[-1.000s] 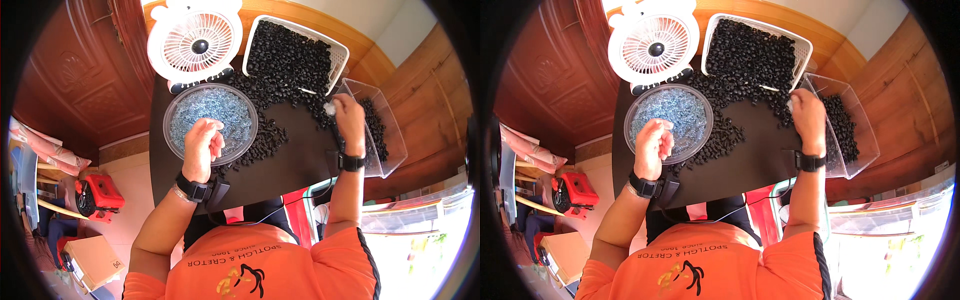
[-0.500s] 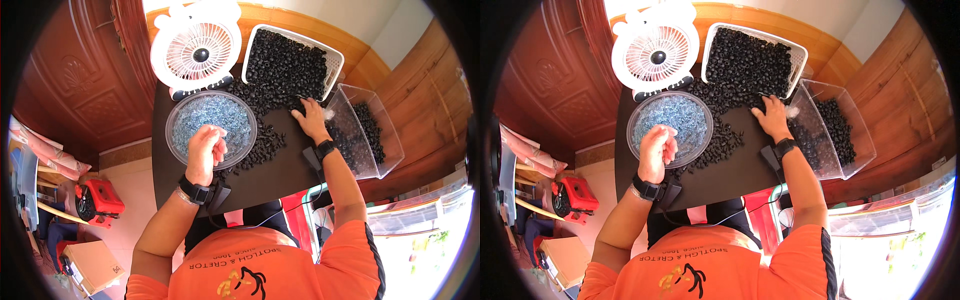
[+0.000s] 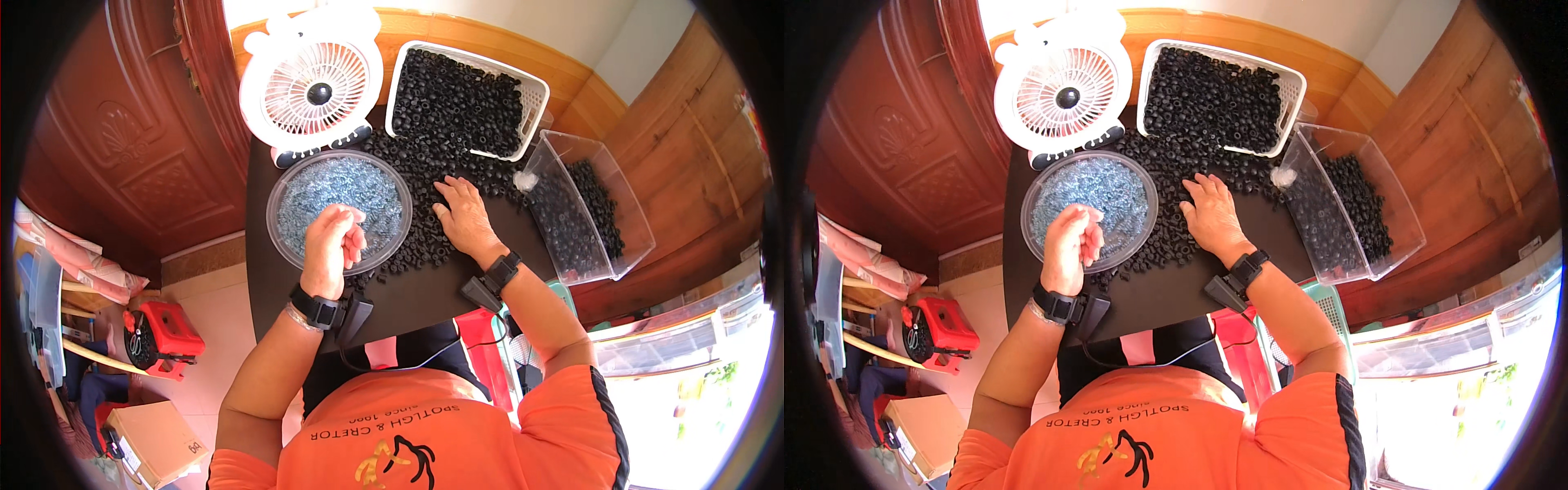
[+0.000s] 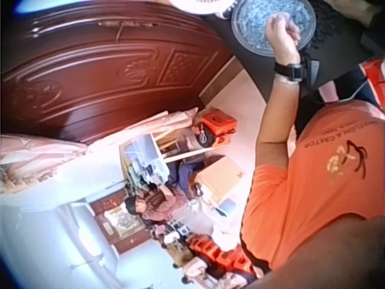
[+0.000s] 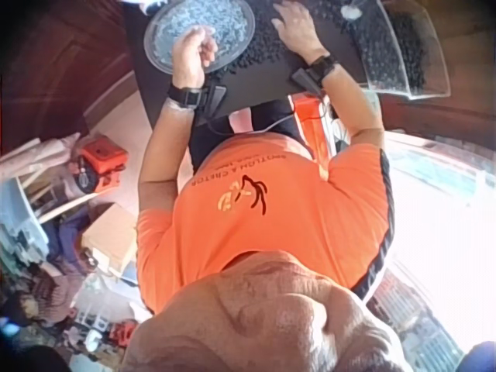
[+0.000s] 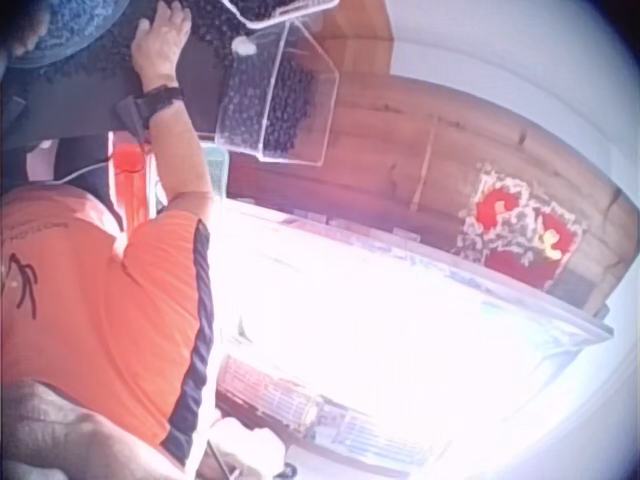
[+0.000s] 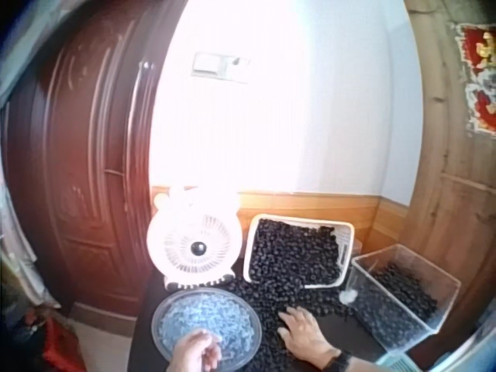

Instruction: Sort small black plastic components from a large bin into a small circular tray.

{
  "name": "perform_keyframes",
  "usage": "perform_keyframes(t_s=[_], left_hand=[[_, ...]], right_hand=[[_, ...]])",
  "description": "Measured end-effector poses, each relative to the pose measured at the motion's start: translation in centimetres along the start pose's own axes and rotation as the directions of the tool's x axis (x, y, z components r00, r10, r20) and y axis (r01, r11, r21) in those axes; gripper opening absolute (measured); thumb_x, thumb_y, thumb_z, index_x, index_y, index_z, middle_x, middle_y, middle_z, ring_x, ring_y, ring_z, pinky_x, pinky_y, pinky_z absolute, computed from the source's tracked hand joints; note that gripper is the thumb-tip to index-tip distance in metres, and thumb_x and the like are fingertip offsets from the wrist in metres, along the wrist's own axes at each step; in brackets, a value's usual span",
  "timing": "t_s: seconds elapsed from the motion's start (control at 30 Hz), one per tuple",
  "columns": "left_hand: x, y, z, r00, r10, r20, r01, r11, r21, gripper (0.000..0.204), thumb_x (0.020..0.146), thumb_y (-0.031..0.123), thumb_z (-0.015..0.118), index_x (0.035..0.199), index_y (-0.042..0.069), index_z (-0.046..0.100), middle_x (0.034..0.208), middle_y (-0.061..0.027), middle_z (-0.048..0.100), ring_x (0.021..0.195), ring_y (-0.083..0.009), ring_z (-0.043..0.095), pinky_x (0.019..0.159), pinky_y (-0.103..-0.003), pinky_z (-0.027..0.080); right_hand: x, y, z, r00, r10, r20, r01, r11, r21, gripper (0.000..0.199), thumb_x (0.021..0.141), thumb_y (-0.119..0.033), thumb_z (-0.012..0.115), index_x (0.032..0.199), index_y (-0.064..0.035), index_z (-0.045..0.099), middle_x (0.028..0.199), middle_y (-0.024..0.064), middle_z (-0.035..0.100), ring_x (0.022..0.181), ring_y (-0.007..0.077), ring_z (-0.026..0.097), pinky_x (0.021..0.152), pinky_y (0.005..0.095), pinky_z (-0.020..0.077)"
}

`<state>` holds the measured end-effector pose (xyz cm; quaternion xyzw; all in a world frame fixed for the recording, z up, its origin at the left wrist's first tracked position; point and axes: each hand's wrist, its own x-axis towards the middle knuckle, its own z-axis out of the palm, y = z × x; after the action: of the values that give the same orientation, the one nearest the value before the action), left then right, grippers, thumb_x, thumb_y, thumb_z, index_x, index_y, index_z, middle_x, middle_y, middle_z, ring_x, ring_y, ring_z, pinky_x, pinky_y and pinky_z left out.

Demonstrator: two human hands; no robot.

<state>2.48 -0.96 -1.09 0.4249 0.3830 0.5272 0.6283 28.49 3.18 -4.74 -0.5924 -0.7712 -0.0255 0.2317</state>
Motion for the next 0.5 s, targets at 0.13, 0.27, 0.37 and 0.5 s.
perform_keyframes(t_s=[0.13,0.27,0.37,0.5], left_hand=[[0.1,-0.2,0.1,1.0,0.009,0.019,-0.009,1.0,0.007,0.023,0.091,0.026,0.047,0.091,0.006,0.058,0.063,-0.0014,0.055,0.047,-0.0069,0.045,0.042,-0.019,0.032],[0.1,-0.1,0.0,0.999,0.015,0.031,-0.016,1.0,0.018,0.023,0.091,0.026,0.047,0.091,0.006,0.058,0.063,-0.0015,0.055,0.047,-0.0066,0.046,0.042,-0.019,0.032],[0.0,0.0,0.1,1.0,0.007,0.03,-0.007,1.0,0.001,0.023,0.09,0.025,0.047,0.091,0.005,0.058,0.063,-0.0013,0.055,0.047,-0.0063,0.046,0.042,-0.018,0.032],[0.0,0.0,0.2,0.999,0.01,0.04,-0.01,1.0,-0.004,0.022,0.09,0.024,0.047,0.091,0.005,0.059,0.063,-0.0011,0.055,0.046,-0.0063,0.046,0.041,-0.018,0.032]], right_hand=[[1.0,1.2,-0.8,0.963,-0.035,-0.267,0.074,0.988,0.138,0.029,0.086,-0.015,0.059,0.113,-0.0035,0.06,0.12,0.0182,0.055,0.115,0.0373,0.047,0.101,0.0432,0.0367],[-0.3,3.6,-4.5,0.945,0.175,-0.275,-0.093,0.953,0.288,0.031,0.087,-0.02,0.059,0.113,-0.0023,0.061,0.121,0.0186,0.057,0.116,0.0342,0.05,0.101,0.04,0.0365],[-3.0,5.4,-6.1,0.946,0.199,-0.257,-0.163,0.974,0.155,0.038,0.088,-0.026,0.059,0.117,-0.0027,0.058,0.123,0.0186,0.056,0.118,0.0346,0.048,0.102,0.041,0.0358],[-6.2,6.5,-6.7,0.934,0.263,-0.241,-0.237,0.963,0.131,0.036,0.086,-0.025,0.06,0.114,-0.0024,0.059,0.118,0.0173,0.058,0.114,0.0351,0.049,0.099,0.0414,0.0374]])
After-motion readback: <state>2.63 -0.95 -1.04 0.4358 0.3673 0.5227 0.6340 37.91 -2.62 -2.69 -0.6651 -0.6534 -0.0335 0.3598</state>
